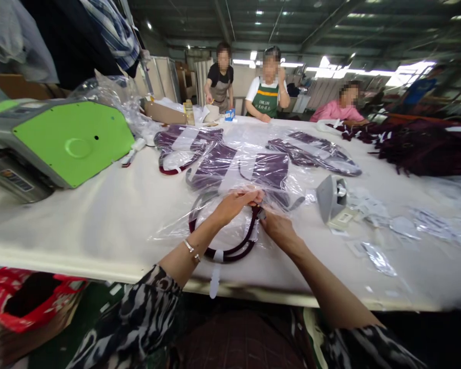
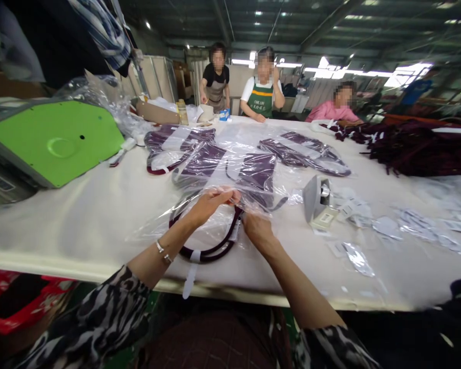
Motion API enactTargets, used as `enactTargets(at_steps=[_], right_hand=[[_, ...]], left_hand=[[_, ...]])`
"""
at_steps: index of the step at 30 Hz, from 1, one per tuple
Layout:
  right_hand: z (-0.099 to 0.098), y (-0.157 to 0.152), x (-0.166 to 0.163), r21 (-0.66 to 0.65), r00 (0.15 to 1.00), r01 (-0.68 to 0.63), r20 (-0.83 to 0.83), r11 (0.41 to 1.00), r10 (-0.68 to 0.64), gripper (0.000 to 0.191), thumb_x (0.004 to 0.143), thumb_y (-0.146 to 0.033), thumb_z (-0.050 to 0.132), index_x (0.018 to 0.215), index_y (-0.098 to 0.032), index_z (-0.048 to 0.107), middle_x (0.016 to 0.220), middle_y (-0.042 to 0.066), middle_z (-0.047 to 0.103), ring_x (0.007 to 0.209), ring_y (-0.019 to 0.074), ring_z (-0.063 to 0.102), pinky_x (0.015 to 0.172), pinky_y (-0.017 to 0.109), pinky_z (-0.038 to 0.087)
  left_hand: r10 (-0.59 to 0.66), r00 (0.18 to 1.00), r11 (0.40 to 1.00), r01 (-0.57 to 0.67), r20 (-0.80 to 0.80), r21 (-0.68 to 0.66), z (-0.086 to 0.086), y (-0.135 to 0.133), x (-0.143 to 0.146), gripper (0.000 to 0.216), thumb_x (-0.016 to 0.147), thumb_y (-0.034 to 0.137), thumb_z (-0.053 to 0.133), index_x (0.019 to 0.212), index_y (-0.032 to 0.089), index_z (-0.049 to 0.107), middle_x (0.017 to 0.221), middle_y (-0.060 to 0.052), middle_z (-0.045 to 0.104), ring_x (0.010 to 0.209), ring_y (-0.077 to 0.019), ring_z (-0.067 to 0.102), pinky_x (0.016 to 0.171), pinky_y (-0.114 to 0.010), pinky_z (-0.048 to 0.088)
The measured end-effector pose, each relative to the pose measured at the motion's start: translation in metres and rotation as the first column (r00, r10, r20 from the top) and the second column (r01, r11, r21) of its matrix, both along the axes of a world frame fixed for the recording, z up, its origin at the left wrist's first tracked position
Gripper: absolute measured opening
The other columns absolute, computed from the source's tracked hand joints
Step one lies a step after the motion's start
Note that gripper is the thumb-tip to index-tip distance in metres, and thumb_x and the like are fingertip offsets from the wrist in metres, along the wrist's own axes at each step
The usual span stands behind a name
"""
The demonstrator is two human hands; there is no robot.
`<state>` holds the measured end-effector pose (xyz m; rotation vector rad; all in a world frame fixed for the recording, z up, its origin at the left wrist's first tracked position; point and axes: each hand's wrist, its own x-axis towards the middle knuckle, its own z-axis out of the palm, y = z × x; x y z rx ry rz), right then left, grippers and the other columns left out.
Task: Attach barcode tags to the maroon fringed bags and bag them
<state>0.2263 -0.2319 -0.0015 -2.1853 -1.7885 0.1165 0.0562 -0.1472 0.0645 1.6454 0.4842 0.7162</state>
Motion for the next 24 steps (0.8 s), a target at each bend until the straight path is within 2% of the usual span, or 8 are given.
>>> enactTargets(at_steps=[5,8,10,13,16,20,22,24], right_hand=[[-0.004,-0.001,0.018,-0.181,0.967,0.137,-0.190,0.974,-0.172,0.018,0.079,-0.031,0.066,0.094,-0.022,0.071,0.088,0.011,0.073,0.089,0.0308,0.068,0.081,0.041,0.051],[0.000,0.000,0.031,-0.237,0.940,0.145,-0.269,0.961,-0.209,0.021,0.078,-0.038,0.064,0.070,-0.020,0.068,0.066,0.007,0.068,0.071,0.0268,0.068,0.069,0.037,0.053],[0.007,-0.002,0.036,-0.238,0.916,0.116,-0.349,0.964,-0.196,0.029,0.081,-0.043,0.059,0.068,-0.019,0.067,0.064,0.005,0.067,0.064,0.0222,0.066,0.062,0.032,0.052],[0.022,-0.007,0.040,-0.193,0.881,0.083,-0.444,0.978,-0.163,0.031,0.083,-0.041,0.053,0.076,-0.016,0.070,0.065,0.003,0.068,0.062,0.0183,0.065,0.056,0.026,0.051],[0.033,-0.019,0.038,-0.130,0.908,0.054,-0.407,0.990,-0.103,0.027,0.080,-0.033,0.054,0.085,-0.017,0.074,0.066,0.003,0.069,0.063,0.0192,0.064,0.061,0.028,0.050],[0.032,-0.040,0.028,-0.123,0.936,-0.243,-0.289,0.962,0.199,0.054,0.075,-0.022,0.058,0.128,-0.022,0.064,0.093,0.005,0.074,0.075,0.0211,0.067,0.073,0.032,0.052],[0.024,-0.049,0.021,-0.141,0.905,-0.359,-0.294,0.923,0.307,0.067,0.073,-0.019,0.060,0.139,-0.023,0.053,0.110,0.007,0.072,0.084,0.0229,0.069,0.078,0.034,0.053],[0.013,-0.053,0.015,-0.047,0.882,-0.403,-0.286,0.914,0.374,0.072,0.074,-0.019,0.061,0.145,-0.024,0.046,0.131,0.009,0.063,0.105,0.0260,0.066,0.087,0.037,0.053]], left_hand=[[0.035,0.914,0.975,0.058,-0.404,0.215,-0.034,0.000,-0.012,0.041,0.076,0.041,0.069,0.109,0.018,0.069,0.105,-0.009,0.071,0.096,-0.0271,0.064,0.087,-0.035,0.047],[0.075,0.880,0.948,0.082,-0.469,0.306,-0.051,-0.011,-0.007,0.054,0.061,0.031,0.078,0.112,0.020,0.065,0.111,-0.010,0.069,0.104,-0.0314,0.060,0.090,-0.036,0.044],[0.091,0.883,0.969,0.028,-0.460,0.244,-0.056,-0.015,0.001,0.048,0.059,0.022,0.074,0.106,0.021,0.066,0.109,-0.008,0.069,0.107,-0.0316,0.058,0.092,-0.035,0.043],[0.065,0.873,0.997,-0.043,-0.484,0.056,-0.058,-0.013,0.013,0.024,0.059,0.014,0.065,0.083,0.019,0.066,0.087,-0.006,0.070,0.095,-0.0297,0.062,0.083,-0.034,0.046],[0.011,0.873,0.995,-0.058,-0.488,-0.082,-0.062,-0.006,0.021,0.006,0.065,0.016,0.057,0.067,0.018,0.062,0.072,-0.004,0.067,0.079,-0.0251,0.065,0.072,-0.032,0.048],[-0.025,0.897,0.970,-0.085,-0.441,-0.227,-0.072,-0.005,0.025,0.009,0.070,0.018,0.053,0.067,0.017,0.062,0.070,-0.003,0.068,0.070,-0.0189,0.064,0.064,-0.028,0.049],[-0.005,0.905,0.961,-0.113,-0.426,-0.251,-0.076,-0.008,0.027,0.006,0.068,0.019,0.057,0.066,0.017,0.061,0.066,-0.003,0.066,0.067,-0.0180,0.062,0.062,-0.027,0.048],[0.023,0.909,0.954,-0.144,-0.416,-0.263,-0.077,-0.011,0.031,0.004,0.067,0.020,0.059,0.064,0.017,0.060,0.064,-0.003,0.065,0.065,-0.0172,0.060,0.059,-0.026,0.046]])
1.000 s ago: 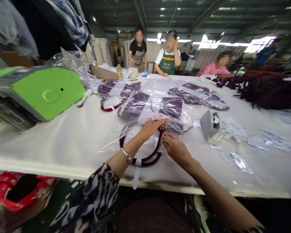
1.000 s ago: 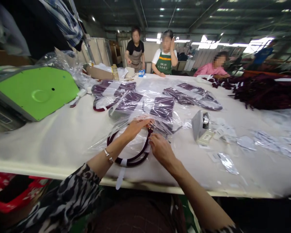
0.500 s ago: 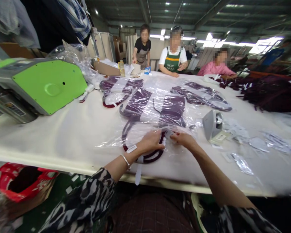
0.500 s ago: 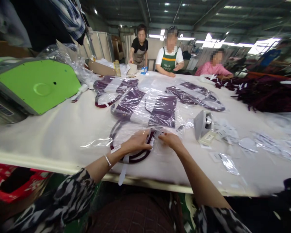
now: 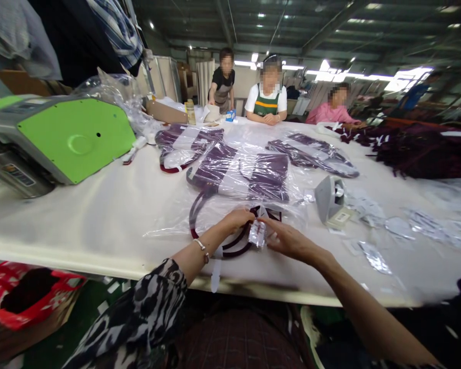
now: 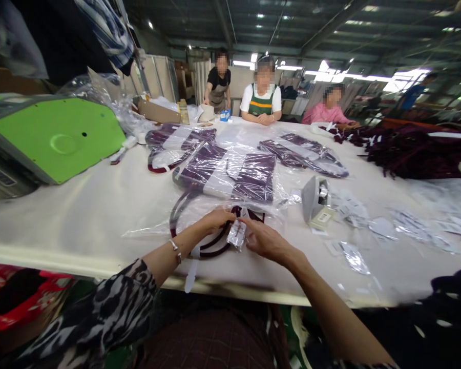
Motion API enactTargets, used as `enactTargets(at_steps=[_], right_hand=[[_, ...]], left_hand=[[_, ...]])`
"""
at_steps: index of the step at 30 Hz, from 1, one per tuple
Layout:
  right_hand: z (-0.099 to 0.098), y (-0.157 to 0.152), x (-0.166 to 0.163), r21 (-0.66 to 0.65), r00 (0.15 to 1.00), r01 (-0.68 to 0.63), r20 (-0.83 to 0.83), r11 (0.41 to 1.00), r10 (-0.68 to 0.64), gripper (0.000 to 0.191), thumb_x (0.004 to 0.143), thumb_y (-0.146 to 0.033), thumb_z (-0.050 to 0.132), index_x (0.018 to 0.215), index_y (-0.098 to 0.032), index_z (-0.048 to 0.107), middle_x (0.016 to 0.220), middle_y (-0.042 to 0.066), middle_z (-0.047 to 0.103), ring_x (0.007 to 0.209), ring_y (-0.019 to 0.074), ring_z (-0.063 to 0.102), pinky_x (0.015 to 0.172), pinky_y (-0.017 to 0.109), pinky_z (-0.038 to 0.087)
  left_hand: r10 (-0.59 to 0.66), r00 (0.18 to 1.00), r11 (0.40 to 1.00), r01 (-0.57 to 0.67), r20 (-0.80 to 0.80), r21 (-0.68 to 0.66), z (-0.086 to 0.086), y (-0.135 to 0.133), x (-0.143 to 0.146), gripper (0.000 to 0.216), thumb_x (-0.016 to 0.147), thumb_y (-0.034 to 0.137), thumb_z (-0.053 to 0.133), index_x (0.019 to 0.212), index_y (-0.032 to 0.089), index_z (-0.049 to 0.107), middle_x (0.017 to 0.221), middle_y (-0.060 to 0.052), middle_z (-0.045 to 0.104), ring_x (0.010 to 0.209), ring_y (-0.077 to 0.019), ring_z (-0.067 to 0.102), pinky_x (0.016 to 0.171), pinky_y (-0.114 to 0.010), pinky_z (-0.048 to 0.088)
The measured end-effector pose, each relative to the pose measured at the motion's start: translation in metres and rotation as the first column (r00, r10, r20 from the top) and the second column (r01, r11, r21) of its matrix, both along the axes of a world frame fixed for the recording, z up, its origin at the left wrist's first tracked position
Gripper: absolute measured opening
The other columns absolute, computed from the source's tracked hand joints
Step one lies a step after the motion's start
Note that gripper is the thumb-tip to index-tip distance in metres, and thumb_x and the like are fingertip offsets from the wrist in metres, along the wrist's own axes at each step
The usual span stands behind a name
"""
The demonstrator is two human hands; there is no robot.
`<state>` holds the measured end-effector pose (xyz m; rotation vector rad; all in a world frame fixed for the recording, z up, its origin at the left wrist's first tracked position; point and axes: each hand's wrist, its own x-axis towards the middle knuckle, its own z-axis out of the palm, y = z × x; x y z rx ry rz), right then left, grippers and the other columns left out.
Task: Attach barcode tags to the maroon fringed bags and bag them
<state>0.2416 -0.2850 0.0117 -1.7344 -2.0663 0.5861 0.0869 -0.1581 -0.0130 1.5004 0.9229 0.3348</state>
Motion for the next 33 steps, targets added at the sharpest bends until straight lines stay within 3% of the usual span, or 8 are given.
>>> enactTargets(at_steps=[5,9,13,15,18,22,26,33], right_hand=[[-0.009,0.005,-0.007,0.295,0.993,0.066,-0.110,0.953,-0.034,0.040,0.087,-0.027,0.058,0.127,-0.023,0.061,0.126,0.008,0.067,0.113,0.0259,0.064,0.099,0.042,0.049],[0.007,0.015,-0.007,0.216,0.930,0.265,-0.315,0.940,-0.190,0.020,0.088,-0.037,0.059,0.096,-0.023,0.071,0.091,0.004,0.075,0.084,0.0220,0.070,0.084,0.038,0.055],[0.024,0.032,-0.006,-0.104,0.508,0.519,-0.761,0.849,-0.404,0.027,0.081,-0.044,0.068,0.091,-0.019,0.067,0.081,0.004,0.074,0.075,0.0209,0.071,0.072,0.034,0.059],[0.031,0.039,-0.008,-0.212,0.253,0.459,-0.900,0.863,-0.356,0.032,0.074,-0.041,0.077,0.095,-0.020,0.065,0.092,0.006,0.076,0.089,0.0225,0.072,0.082,0.035,0.059],[0.036,0.046,-0.016,-0.197,0.091,0.307,-0.968,0.931,-0.235,0.049,0.061,-0.028,0.088,0.103,-0.023,0.064,0.108,0.007,0.074,0.110,0.0247,0.067,0.102,0.039,0.052],[0.034,0.050,-0.027,-0.189,0.105,0.262,-0.969,0.946,-0.223,0.052,0.059,-0.022,0.090,0.104,-0.024,0.063,0.116,0.008,0.072,0.116,0.0268,0.064,0.109,0.044,0.046],[0.030,0.062,-0.029,-0.192,0.165,0.183,-0.961,0.964,-0.223,0.044,0.067,-0.036,0.086,0.102,-0.022,0.063,0.114,0.010,0.072,0.113,0.0266,0.066,0.107,0.044,0.047],[0.044,0.078,-0.017,-0.196,0.479,0.154,-0.842,0.968,-0.247,0.060,0.086,-0.079,0.036,0.070,-0.023,0.052,0.065,0.003,0.063,0.054,0.0160,0.058,0.054,0.030,0.052]], left_hand=[[0.019,0.999,1.000,-0.018,0.033,-0.015,0.010,-0.001,0.002,0.010,0.071,0.021,0.059,0.062,0.016,0.059,0.067,-0.003,0.066,0.064,-0.0157,0.058,0.058,-0.026,0.044],[-0.047,0.998,0.999,0.047,0.031,0.018,0.020,0.008,-0.011,0.013,0.072,0.026,0.061,0.063,0.017,0.064,0.066,-0.002,0.067,0.068,-0.0185,0.062,0.064,-0.028,0.047],[-0.065,0.995,0.991,0.055,0.078,0.125,0.030,0.014,-0.021,0.020,0.062,0.021,0.073,0.081,0.016,0.070,0.083,-0.004,0.072,0.087,-0.0235,0.065,0.080,-0.031,0.049],[-0.056,0.979,0.988,0.027,0.196,0.150,0.039,0.017,-0.021,0.038,0.066,0.027,0.076,0.101,0.017,0.067,0.106,-0.007,0.071,0.102,-0.0231,0.063,0.089,-0.031,0.047],[0.062,0.866,0.998,-0.059,0.496,-0.022,0.058,0.028,-0.019,0.044,0.077,0.045,0.072,0.109,0.017,0.061,0.119,-0.011,0.066,0.110,-0.0213,0.060,0.093,-0.033,0.048],[0.353,0.753,0.922,-0.179,0.556,-0.343,0.076,0.046,-0.010,0.040,0.081,0.055,0.067,0.084,0.015,0.061,0.088,-0.009,0.068,0.083,-0.0175,0.065,0.078,-0.031,0.051],[0.418,0.699,0.907,-0.287,0.580,-0.307,0.087,0.051,0.002,0.029,0.083,0.042,0.066,0.073,0.015,0.060,0.071,-0.002,0.064,0.067,-0.0123,0.062,0.070,-0.026,0.048],[-0.062,0.748,0.980,-0.081,0.661,0.183,0.108,0.055,-0.014,0.031,0.082,0.043,0.067,0.092,0.014,0.069,0.098,-0.009,0.071,0.095,-0.0195,0.065,0.087,-0.033,0.048]])
